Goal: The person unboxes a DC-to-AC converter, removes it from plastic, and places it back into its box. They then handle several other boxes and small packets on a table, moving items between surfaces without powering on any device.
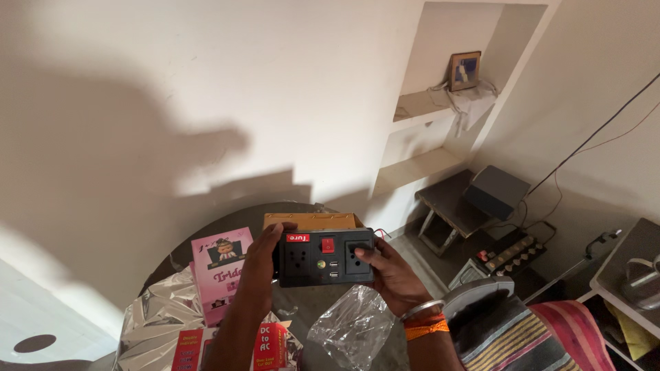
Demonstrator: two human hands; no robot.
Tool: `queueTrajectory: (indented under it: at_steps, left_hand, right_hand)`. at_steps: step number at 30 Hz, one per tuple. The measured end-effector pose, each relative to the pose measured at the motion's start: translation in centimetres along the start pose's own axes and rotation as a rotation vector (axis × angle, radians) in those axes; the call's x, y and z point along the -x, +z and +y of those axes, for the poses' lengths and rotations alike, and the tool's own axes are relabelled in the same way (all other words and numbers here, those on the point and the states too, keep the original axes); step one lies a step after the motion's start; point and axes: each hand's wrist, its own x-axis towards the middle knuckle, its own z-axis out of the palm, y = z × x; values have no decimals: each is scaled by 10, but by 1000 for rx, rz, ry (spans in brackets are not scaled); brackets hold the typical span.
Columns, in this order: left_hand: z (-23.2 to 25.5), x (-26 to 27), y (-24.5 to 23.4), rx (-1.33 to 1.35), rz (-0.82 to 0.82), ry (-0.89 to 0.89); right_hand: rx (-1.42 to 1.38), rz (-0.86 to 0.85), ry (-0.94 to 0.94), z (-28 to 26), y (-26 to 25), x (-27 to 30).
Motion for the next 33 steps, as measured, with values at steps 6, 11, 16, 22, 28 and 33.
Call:
queueTrajectory:
  at_steps: [6, 11, 16, 22, 28, 33]
  left_hand:
    - [-4, -7, 5, 3, 69, 32]
    - [-27, -11, 23, 37, 237, -102]
    - [-44, -10, 46, -19, -62, 188]
    - [-11, -7, 48, 14, 67, 212]
    - [37, -1, 27, -314, -1, 326]
    - [61, 2, 16, -451, -125, 172]
  right_hand:
    - [-46, 23, -73, 3, 2, -2]
    - [-324, 17, -147, 7, 27, 3]
    - [-439, -55, -210, 16, 64, 5]
    - [37, -125, 24, 38, 45, -12]
    - [595, -173, 67, 33, 5, -28]
    - [328, -119, -258, -6, 16, -1]
